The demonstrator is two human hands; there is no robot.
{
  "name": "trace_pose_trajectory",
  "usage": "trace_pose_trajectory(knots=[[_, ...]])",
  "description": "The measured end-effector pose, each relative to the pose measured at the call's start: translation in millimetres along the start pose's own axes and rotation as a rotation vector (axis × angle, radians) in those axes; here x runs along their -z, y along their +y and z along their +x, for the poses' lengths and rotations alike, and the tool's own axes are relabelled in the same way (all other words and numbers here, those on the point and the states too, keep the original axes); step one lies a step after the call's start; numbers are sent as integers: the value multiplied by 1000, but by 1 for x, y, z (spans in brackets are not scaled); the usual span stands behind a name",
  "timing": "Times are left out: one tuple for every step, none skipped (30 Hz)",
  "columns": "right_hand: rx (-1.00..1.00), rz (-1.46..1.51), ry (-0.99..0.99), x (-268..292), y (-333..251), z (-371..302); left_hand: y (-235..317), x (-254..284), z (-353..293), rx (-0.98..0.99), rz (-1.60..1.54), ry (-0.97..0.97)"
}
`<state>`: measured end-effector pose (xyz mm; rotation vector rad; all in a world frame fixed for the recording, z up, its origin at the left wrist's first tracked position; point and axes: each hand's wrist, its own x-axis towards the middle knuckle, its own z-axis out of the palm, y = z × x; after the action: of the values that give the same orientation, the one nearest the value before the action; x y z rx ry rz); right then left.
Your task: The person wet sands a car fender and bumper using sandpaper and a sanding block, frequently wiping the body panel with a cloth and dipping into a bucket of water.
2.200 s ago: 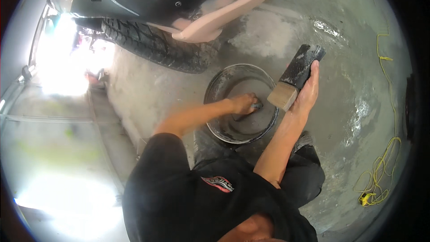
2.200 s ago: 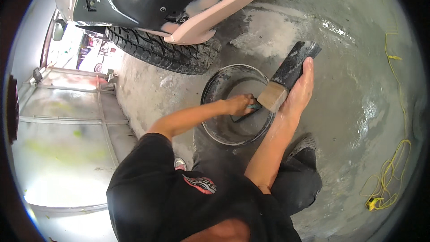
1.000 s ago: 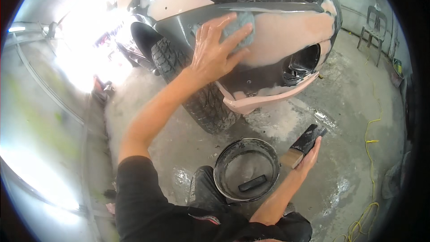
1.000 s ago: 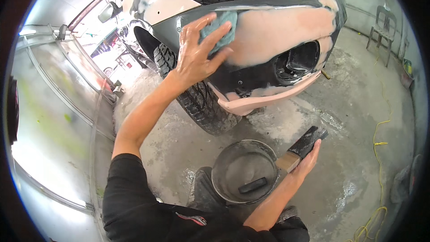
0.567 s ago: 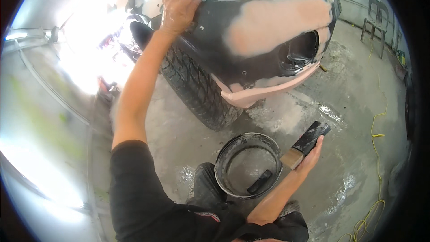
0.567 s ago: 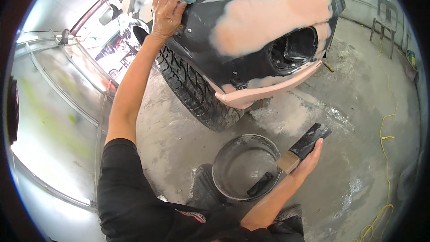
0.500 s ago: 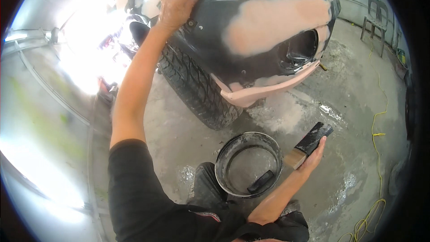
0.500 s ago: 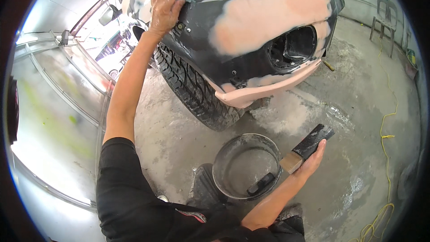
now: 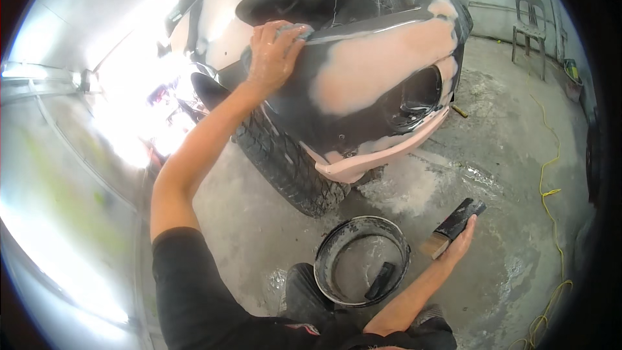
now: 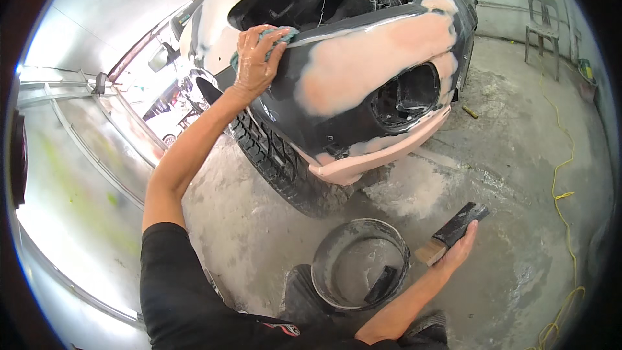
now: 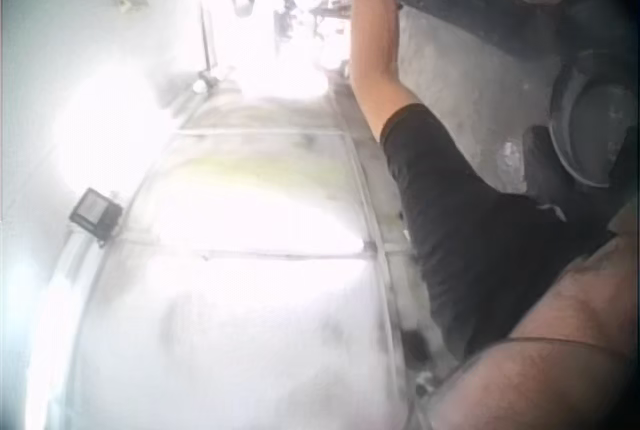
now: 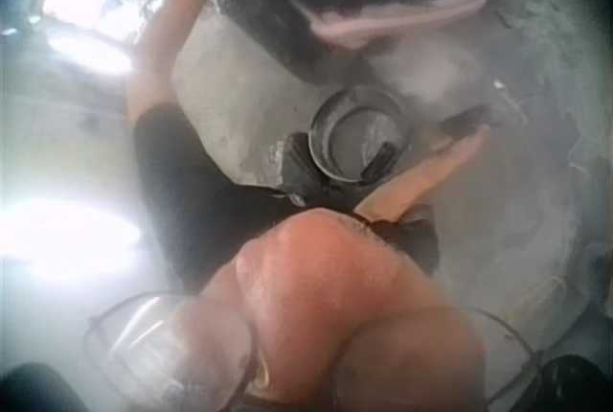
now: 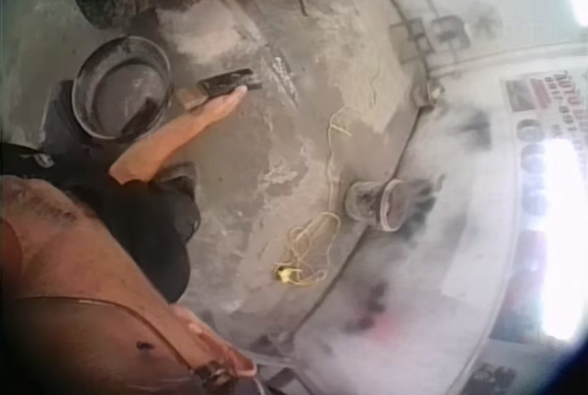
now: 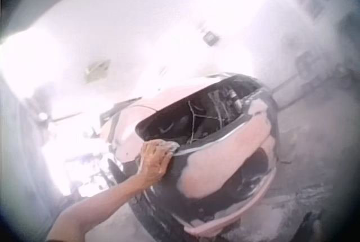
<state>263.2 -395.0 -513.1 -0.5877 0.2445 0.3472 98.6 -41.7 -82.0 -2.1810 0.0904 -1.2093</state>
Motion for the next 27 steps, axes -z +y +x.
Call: trace_pose_trajectory(knots=[[-9,-23,5,-6,7,0,1,-4,0,2,-11,48],[-2,-15,37,3,-2,6,25,-19,25,-30,-49,104],[-6,-13,37,-2,5,6,34,-23,28,-32,-48,102],[-12,0,44,-9,14,5,42,-27,31,-72,-60,83],[-3,7,57,-14,17,3,51,-30,37,-107,-85,75],[-4,7,61,-19,24,3,52,-31,40,-190,-99,43],[21,-18,37,-23,32,3,54,-32,44,-192,-104,42],[47,-42,15,-27,40,2,56,-33,50,-307,-146,-19],[49,-41,21,-30,47,-2,58,-32,56,-422,-188,-78],[66,-103,11,-34,53,-7,59,-31,65,-485,-182,-89],[77,-165,-6,-37,61,-7,56,-33,72,-488,-182,-90],[11,-144,-75,-33,72,-4,52,-37,83,-499,-217,-131],[10,-140,-75,-32,79,-4,51,-40,90,-510,-252,-171],[-78,-113,-109,-43,81,-12,56,-44,97,-473,-270,-164],[-163,-85,-145,-58,81,-22,57,-50,102,-476,-270,-161],[-64,-54,-156,-82,81,-33,56,-57,108,-394,-263,-167],[-64,-55,-155,-97,84,-34,55,-65,113,-310,-257,-173],[-14,-61,-150,-111,90,-35,50,-73,117,-238,-317,-176],[39,-70,-147,-122,92,-32,54,-80,121,-232,-311,-175],[31,8,-206,-131,92,-27,58,-87,125,-147,-286,-175],[12,-3,-218,-142,92,-26,62,-92,124,-56,-257,-182],[13,-1,-188,-149,86,-27,79,-86,123,17,-199,-201],[-8,4,-181,-159,95,-34,72,-85,119,5,-170,-197],[24,-96,-177,-160,106,-32,66,-87,114,1,-149,-193],[-19,-139,-204,-156,118,-30,69,-77,116,-26,-149,-275],[82,-295,-161,-149,123,-27,75,-67,125,-42,-155,-353],[147,-432,-169,-152,138,-36,67,-54,123,-47,-123,-395]])
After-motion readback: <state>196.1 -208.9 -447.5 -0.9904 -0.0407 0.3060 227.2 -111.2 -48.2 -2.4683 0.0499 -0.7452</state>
